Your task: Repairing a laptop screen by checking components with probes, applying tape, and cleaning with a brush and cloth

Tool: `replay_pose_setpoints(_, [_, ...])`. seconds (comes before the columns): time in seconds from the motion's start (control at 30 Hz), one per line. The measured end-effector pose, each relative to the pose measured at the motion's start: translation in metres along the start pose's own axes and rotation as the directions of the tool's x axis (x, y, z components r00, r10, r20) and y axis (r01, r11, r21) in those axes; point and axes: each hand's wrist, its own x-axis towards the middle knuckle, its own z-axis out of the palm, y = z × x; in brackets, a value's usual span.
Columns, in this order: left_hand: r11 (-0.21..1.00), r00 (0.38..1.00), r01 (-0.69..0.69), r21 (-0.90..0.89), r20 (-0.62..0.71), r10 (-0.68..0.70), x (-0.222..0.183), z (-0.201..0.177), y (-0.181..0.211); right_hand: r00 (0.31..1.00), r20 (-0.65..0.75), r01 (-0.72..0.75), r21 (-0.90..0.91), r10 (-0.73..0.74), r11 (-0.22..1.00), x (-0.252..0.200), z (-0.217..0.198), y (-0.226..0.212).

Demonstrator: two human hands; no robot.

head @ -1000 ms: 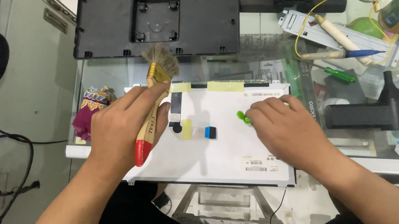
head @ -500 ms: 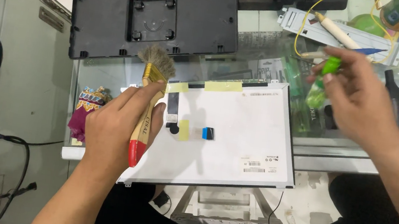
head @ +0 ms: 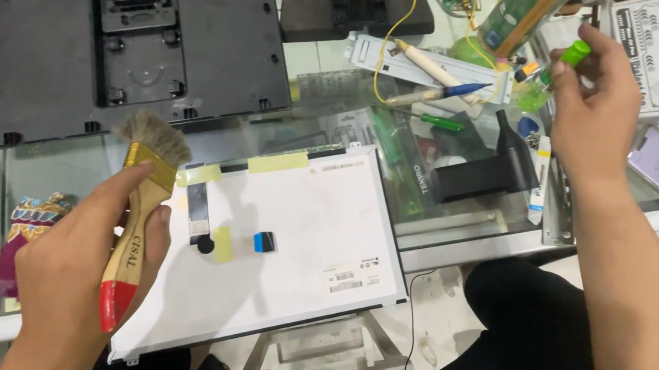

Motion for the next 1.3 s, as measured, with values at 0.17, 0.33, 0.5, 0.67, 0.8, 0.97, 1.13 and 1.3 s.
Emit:
replay_pose_setpoints(0.17, [0.979, 0.976, 0.194, -0.059, 0.11, -0.187, 0.002, 0.0, 0.003, 0.996, -0.028, -0.089, -0.103, 0.086, 0.991, -0.001, -0.002, 0.025])
replay_pose_setpoints(0.33, [0.962, 0.977, 0.196, -0.192, 0.121, -0.175, 0.012, -0.005, 0.012, 0.999, 0.043, 0.034, -0.217, -0.025, 0.976, -0.008, 0.009, 0.067])
replay_pose_setpoints(0.5, [0.725, 0.913, 0.402, -0.559, 0.302, -0.274, 0.018, 0.006, 0.014, 0.976, 0.109, 0.214, -0.331, -0.188, 0.919, -0.013, 0.008, 0.073])
replay_pose_setpoints(0.67, [0.696, 0.92, 0.36, -0.622, 0.359, -0.155, 0.014, 0.022, 0.022, 0.959, 0.088, 0.283, -0.242, -0.27, 0.928, -0.021, 0.0, -0.033])
replay_pose_setpoints(0.8, [0.607, 0.817, 0.243, -0.756, 0.497, 0.292, 0.011, 0.039, 0.036, 0.738, 0.653, 0.378, -0.193, -0.169, 0.905, -0.023, 0.017, -0.136])
replay_pose_setpoints(0.97, [0.761, 0.911, 0.025, -0.648, 0.328, 0.25, 0.025, 0.052, 0.035, 0.533, 0.687, 0.843, -0.483, -0.494, 0.239, -0.099, 0.048, -0.046])
replay_pose_setpoints(1.13, [0.7, 0.819, 0.203, -0.685, 0.511, 0.262, 0.025, 0.055, 0.046, 0.532, 0.629, 0.845, -0.438, -0.567, 0.307, -0.108, 0.072, -0.019])
replay_pose_setpoints(1.3, [0.749, 0.726, 0.253, -0.612, 0.632, 0.272, 0.033, 0.044, 0.063, 0.562, 0.629, 0.824, -0.362, -0.538, 0.437, -0.114, 0.077, -0.017])
